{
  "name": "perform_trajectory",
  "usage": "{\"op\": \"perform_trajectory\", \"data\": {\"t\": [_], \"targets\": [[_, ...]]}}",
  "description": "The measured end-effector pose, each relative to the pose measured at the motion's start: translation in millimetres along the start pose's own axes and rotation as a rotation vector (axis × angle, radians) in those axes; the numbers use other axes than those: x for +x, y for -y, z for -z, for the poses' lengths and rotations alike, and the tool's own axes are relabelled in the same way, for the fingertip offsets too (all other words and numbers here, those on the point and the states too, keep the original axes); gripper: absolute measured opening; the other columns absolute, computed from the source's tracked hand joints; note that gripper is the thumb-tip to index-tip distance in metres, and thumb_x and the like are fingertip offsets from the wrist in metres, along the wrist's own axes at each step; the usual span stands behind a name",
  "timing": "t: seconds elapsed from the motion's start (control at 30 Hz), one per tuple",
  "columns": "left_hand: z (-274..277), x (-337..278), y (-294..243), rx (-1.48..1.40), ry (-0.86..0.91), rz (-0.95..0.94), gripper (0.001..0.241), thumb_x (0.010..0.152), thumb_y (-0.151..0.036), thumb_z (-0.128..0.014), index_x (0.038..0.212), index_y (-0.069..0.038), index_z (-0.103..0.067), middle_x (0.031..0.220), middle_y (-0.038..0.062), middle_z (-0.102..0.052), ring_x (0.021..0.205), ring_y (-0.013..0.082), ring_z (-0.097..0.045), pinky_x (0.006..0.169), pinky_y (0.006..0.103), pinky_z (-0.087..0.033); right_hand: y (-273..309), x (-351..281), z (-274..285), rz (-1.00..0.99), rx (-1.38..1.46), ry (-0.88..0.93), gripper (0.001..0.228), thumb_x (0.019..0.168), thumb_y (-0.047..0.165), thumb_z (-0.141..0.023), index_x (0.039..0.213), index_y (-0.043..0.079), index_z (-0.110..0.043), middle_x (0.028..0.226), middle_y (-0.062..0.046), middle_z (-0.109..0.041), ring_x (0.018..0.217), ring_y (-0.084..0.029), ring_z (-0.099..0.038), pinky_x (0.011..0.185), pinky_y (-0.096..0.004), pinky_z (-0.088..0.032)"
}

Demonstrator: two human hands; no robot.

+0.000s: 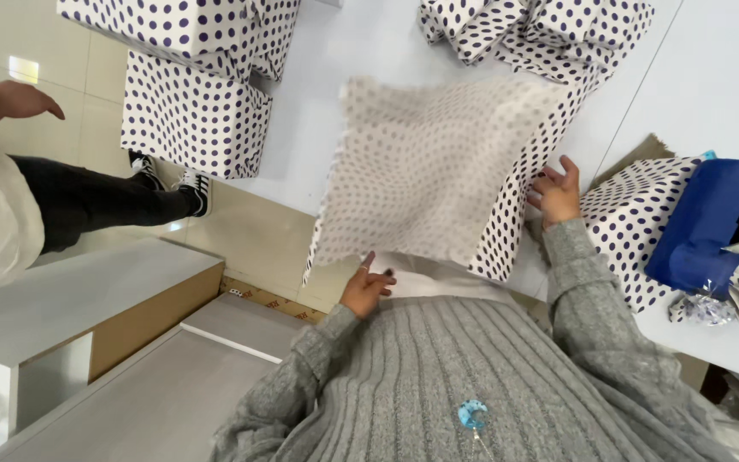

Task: The person wraps white boxes using polka-dot patterned paper and tape, folding the edges and securing them with adhesive tape from a dispenser.

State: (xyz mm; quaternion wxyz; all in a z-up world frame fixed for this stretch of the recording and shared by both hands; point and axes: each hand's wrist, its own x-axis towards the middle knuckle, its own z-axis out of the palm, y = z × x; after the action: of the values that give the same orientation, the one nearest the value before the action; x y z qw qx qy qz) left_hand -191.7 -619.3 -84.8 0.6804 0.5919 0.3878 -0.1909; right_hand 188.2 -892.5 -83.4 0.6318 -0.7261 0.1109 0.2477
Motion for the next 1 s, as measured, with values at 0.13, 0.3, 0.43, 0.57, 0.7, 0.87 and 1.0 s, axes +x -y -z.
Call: {"op": "perform_trajectory", "data": {"t": [0.13, 0.3, 0.43, 0.57, 0.7, 0.87, 1.0], "targets": [[27.6, -1.8, -75.8, -0.01, -0.25, -0.148, 0.022, 0.105, -0.022, -0.06, 0.121, -0.016, -0.075, 0.08, 0.009, -0.083, 0.067, 0.0213, -0.081, 0.068, 0.0285, -0.059, 32.8, -33.1, -1.4, 0.46, -0.021, -0.153, 0.072, 0.109, -0.018, -0.056, 0.168, 0.011, -0.027, 0.159, -0.03, -0.036, 0.148, -0.051, -0.034, 0.123, -0.069, -0.035], [52.3, 34.0, -128.6, 0.594, -0.282, -0.29, 0.078, 0.096, -0.059, -0.077, 0.163, -0.028, -0.053, 0.169, 0.006, -0.05, 0.161, 0.0439, -0.034, 0.126, 0.0613, -0.039, 78.3, -69.0, -37.1, 1.046, -0.808, 0.032, 0.053, 0.099, 0.026, -0.08, 0.146, 0.003, -0.071, 0.139, -0.018, -0.071, 0.133, -0.042, -0.064, 0.121, -0.054, -0.044], [73.9, 80.0, -146.4, 0.884, -0.15, -0.131, 0.1, 0.089, -0.083, -0.067, 0.171, -0.032, -0.041, 0.181, 0.006, -0.03, 0.164, 0.0538, -0.019, 0.13, 0.0669, -0.03, 48.1, -57.6, -41.7, 0.427, -1.096, 0.269, 0.061, 0.1, 0.047, -0.073, 0.145, 0.006, -0.071, 0.148, -0.018, -0.069, 0.145, -0.037, -0.059, 0.13, -0.05, -0.035], [98.4, 84.3, -246.7, 0.913, 0.067, -0.158, 0.092, 0.095, -0.074, -0.063, 0.168, -0.02, -0.045, 0.178, 0.011, -0.034, 0.164, 0.0456, -0.028, 0.13, 0.0606, -0.034, 84.3, -48.2, -98.3, 0.35, -0.955, 0.294, 0.061, 0.098, 0.039, -0.075, 0.153, 0.014, -0.065, 0.148, -0.017, -0.067, 0.142, -0.042, -0.059, 0.123, -0.056, -0.041], [152.1, 82.1, -410.8, 0.815, -0.026, -0.814, 0.068, 0.095, -0.047, -0.082, 0.152, -0.016, -0.062, 0.149, 0.019, -0.068, 0.138, 0.0462, -0.061, 0.114, 0.0597, -0.05, 166.0, -36.9, -198.7, 0.134, -0.672, 0.406, 0.063, 0.1, 0.03, -0.076, 0.157, 0.012, -0.056, 0.155, -0.023, -0.061, 0.142, -0.054, -0.055, 0.111, -0.066, -0.052], [258.4, 148.9, -593.4, 1.027, -0.243, -0.764, 0.074, 0.097, -0.061, -0.075, 0.153, -0.014, -0.059, 0.148, 0.014, -0.066, 0.132, 0.0384, -0.064, 0.106, 0.0532, -0.051, 187.0, 57.9, -336.4, 0.027, -0.35, 0.419, 0.085, 0.097, 0.048, -0.071, 0.167, 0.017, -0.035, 0.172, -0.015, -0.039, 0.149, -0.045, -0.05, 0.098, -0.054, -0.055], [315.4, 222.8, -636.5, 1.202, -0.269, -0.196, 0.105, 0.093, -0.083, -0.051, 0.164, -0.007, -0.043, 0.163, 0.018, -0.051, 0.139, 0.0392, -0.057, 0.105, 0.0568, -0.053, 232.6, 95.1, -419.8, -0.124, -0.049, 0.322, 0.106, 0.087, 0.068, -0.062, 0.174, 0.029, -0.017, 0.185, -0.003, -0.014, 0.165, -0.038, -0.027, 0.115, -0.061, -0.048]]}}
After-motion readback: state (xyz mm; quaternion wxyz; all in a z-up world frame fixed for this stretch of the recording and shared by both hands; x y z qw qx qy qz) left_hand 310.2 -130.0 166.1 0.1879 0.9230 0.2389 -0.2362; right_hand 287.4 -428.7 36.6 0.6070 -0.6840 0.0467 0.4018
